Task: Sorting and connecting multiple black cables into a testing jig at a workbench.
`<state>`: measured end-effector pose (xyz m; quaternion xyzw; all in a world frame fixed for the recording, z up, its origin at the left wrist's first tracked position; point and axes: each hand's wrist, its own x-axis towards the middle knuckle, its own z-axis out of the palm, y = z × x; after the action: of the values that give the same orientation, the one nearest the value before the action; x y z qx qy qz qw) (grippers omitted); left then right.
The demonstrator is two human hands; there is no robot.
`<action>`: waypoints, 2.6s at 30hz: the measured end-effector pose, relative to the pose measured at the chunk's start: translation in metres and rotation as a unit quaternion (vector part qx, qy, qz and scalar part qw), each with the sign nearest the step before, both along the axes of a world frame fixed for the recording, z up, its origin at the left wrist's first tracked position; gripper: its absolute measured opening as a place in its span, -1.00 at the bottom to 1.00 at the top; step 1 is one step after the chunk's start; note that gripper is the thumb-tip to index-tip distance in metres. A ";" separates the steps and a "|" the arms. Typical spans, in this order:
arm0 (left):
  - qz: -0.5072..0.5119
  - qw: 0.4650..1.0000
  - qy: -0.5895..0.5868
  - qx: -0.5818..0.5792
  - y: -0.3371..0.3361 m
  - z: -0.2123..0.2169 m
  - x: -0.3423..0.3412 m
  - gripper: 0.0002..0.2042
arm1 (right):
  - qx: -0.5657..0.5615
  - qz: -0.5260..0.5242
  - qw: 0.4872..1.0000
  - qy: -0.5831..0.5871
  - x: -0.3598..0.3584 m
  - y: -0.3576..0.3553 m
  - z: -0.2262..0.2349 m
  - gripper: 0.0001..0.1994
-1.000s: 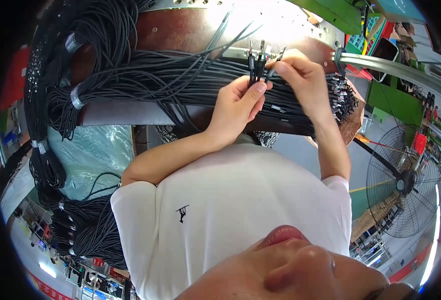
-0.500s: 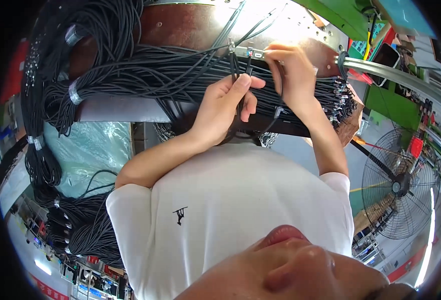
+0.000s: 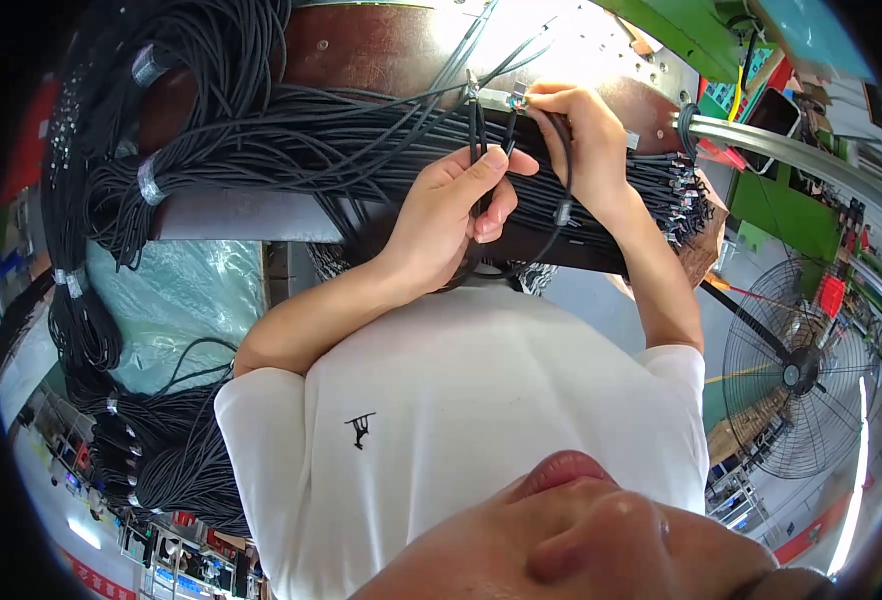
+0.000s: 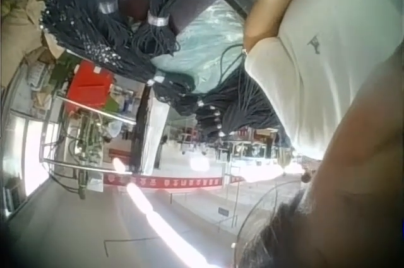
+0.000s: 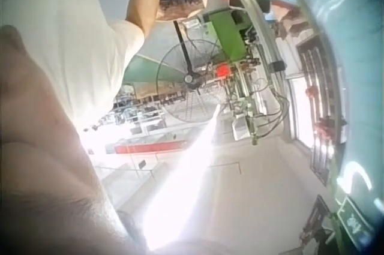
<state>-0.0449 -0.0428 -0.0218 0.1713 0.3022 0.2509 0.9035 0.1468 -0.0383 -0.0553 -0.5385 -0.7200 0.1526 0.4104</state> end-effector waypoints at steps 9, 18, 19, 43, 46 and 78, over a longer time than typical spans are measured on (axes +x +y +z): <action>-0.004 1.000 0.015 0.011 -0.003 0.001 0.001 -0.70 | 0.038 0.054 0.984 -0.164 0.002 -0.004 0.010 -0.73; 0.009 0.979 0.079 0.186 -0.004 0.003 0.007 -0.63 | 0.038 -0.089 0.993 -0.068 0.014 -0.010 0.020 -0.81; 0.042 0.964 0.124 0.231 -0.003 0.004 0.003 -0.61 | 0.017 -0.071 0.994 -0.077 0.012 -0.011 0.020 -0.82; -0.189 0.977 0.028 0.092 0.015 0.033 0.011 -0.66 | 0.082 0.007 0.961 -0.266 0.028 -0.015 0.044 -0.77; -0.071 0.878 0.193 0.432 0.015 0.031 0.004 -0.56 | -0.037 -0.116 0.992 -0.026 0.043 -0.026 0.024 -0.82; -0.005 0.863 0.098 0.495 0.193 -0.026 0.046 -0.76 | -0.157 0.007 0.987 0.039 0.068 -0.024 0.013 -0.86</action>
<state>0.0010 0.1500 -0.0474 0.6214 0.2246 0.3450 0.6666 0.2153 -0.0619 -0.0420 -0.5847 -0.6741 0.2878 0.3476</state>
